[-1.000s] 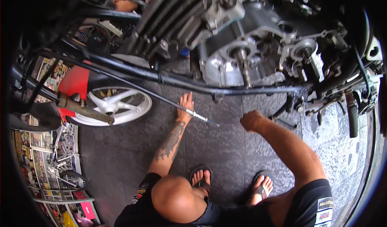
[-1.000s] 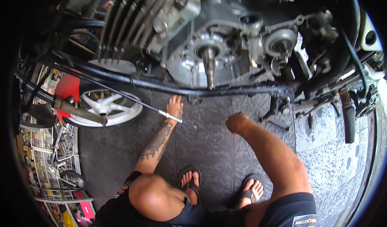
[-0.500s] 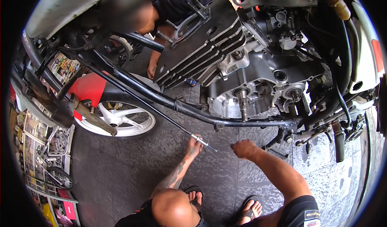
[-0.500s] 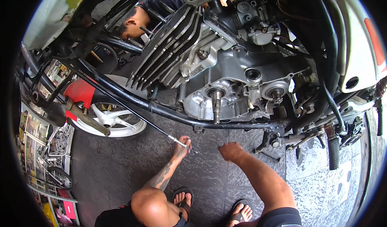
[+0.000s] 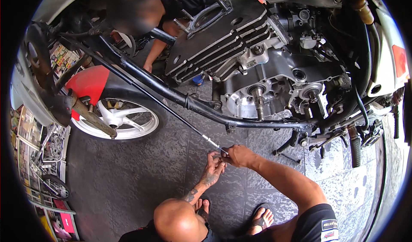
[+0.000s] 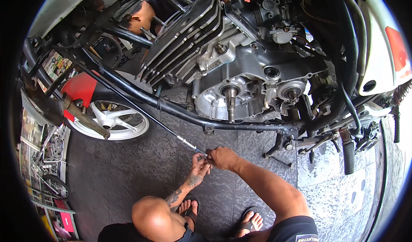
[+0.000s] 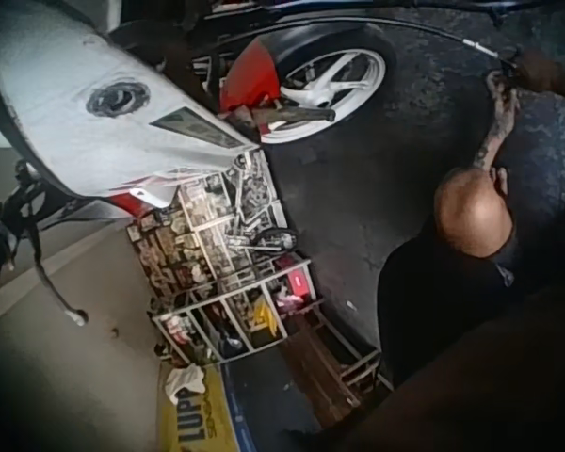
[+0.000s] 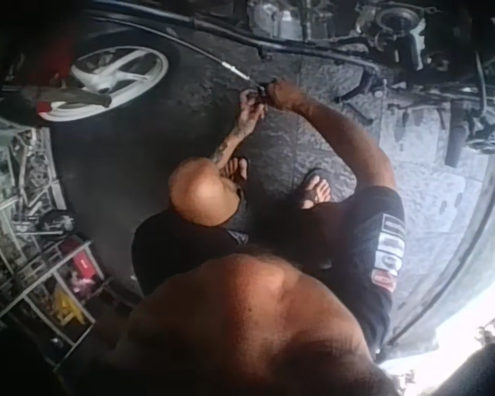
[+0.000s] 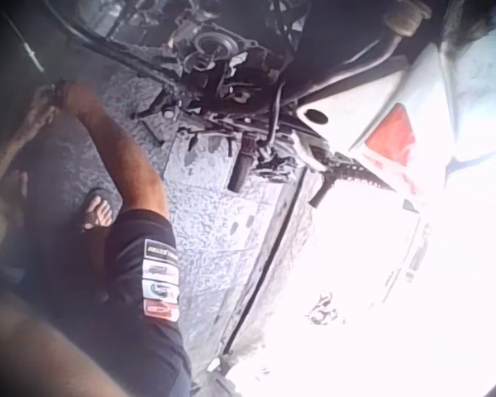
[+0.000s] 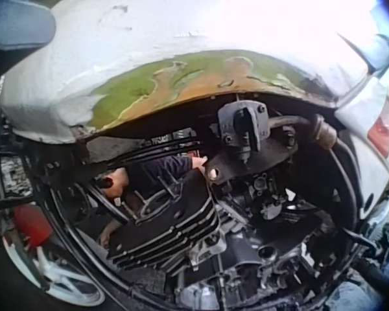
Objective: The person works on a motorcycle by routing cables near the engine, positioning the fuel tank onto the frame, and fitting components beneath the tank by hand.
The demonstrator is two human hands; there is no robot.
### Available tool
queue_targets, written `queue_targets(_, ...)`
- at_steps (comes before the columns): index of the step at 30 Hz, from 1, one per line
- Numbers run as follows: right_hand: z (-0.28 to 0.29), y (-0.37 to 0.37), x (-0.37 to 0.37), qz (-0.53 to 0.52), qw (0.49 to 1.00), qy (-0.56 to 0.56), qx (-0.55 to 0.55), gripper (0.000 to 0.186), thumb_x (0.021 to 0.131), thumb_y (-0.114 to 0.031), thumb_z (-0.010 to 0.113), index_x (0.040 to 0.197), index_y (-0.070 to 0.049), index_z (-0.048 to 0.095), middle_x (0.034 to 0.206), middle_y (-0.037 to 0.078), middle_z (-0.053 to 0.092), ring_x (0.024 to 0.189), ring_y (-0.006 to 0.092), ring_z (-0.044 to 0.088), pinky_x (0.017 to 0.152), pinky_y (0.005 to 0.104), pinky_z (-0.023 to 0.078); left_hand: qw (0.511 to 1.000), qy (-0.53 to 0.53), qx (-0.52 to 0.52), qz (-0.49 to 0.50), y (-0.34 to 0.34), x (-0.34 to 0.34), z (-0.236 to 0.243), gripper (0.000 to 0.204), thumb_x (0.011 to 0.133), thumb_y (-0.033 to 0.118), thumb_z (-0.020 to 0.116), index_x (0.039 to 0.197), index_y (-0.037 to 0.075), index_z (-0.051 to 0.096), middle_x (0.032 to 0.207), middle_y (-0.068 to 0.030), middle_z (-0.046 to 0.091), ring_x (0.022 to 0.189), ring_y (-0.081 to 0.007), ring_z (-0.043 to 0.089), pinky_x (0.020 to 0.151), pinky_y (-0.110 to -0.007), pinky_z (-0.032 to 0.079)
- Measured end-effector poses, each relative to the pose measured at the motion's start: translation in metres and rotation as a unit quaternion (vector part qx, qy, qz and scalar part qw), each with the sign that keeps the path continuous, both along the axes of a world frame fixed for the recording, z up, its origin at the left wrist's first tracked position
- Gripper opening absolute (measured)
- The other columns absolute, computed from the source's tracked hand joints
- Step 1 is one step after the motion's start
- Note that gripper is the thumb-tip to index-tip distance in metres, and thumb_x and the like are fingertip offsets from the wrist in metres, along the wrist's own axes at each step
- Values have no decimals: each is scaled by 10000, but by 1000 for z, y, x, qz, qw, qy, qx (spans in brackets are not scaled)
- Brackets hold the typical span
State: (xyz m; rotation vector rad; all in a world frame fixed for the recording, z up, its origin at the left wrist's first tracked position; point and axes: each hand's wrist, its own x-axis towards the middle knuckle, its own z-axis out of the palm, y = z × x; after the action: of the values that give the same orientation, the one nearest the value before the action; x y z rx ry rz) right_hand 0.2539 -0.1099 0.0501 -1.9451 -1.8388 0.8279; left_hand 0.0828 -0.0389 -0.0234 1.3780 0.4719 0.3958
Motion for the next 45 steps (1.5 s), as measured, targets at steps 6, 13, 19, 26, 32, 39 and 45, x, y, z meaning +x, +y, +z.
queue_targets(6, -3, -3, 8, 29, 999, -24, -30, 261, 882, -247, 521, 1031, -37, 569, 889, 234, 655, 867, 408, 632, 747, 489, 507, 998, 1, -62, 6, -3, 2, 0, 378, 925, 16, 495, 1218, 56, 260, 930, -96, 561, 704, -99, 539, 588, -210, 460)
queue_targets(13, -14, -5, 15, -87, 992, -88, -6, 228, 870, -114, 459, 1045, -9, 560, 929, 238, 644, 869, 390, 644, 742, 465, 528, 974, 109, 196, 42, 20, -11, -41, 292, 926, 81, 505, 1202, 57, 416, 919, -74, 529, 752, -133, 525, 634, -272, 453)
queue_targets(19, -21, -18, 34, -25, 986, -158, -38, 214, 865, -118, 480, 1013, -41, 614, 957, 198, 654, 880, 359, 654, 766, 438, 535, 777, 292, 556, -45, 19, -16, -37, 455, 851, 175, 619, 1279, 107, 481, 1155, -119, 463, 1085, -323, 459, 897, -428, 431)
queue_targets(26, -1, -20, 18, -30, 986, -165, -23, 218, 866, -175, 507, 997, -51, 629, 944, 184, 668, 893, 351, 658, 765, 441, 532, 784, 279, 554, -36, 25, -30, -47, 385, 855, 196, 617, 1220, 112, 529, 1108, -96, 489, 1011, -311, 506, 862, -422, 447)
queue_targets(32, 9, -19, 19, -39, 986, -160, -36, 240, 867, -166, 476, 1030, -56, 613, 954, 181, 662, 898, 345, 655, 764, 442, 531, 745, 278, 605, 46, 28, -18, -34, 299, 877, 250, 597, 1142, 111, 580, 1054, -64, 531, 1026, -279, 498, 846, -425, 414)
queue_targets(39, -9, -20, 27, 37, 977, -208, -43, 274, 862, -151, 466, 1088, -85, 605, 968, 164, 665, 914, 333, 655, 774, 431, 530, 748, 259, 610, 27, 44, -18, -52, 220, 891, 242, 576, 1058, 103, 608, 1049, -43, 549, 1022, -260, 497, 857, -423, 393)
queue_targets(45, -29, -29, 21, 92, 968, -222, -66, 269, 867, -273, 510, 1017, -70, 601, 873, 164, 675, 835, 360, 665, 713, 476, 535, 757, 247, 600, 76, 38, -15, -48, 312, 817, 369, 651, 963, 106, 568, 1000, -48, 537, 990, -271, 501, 833, -443, 393)
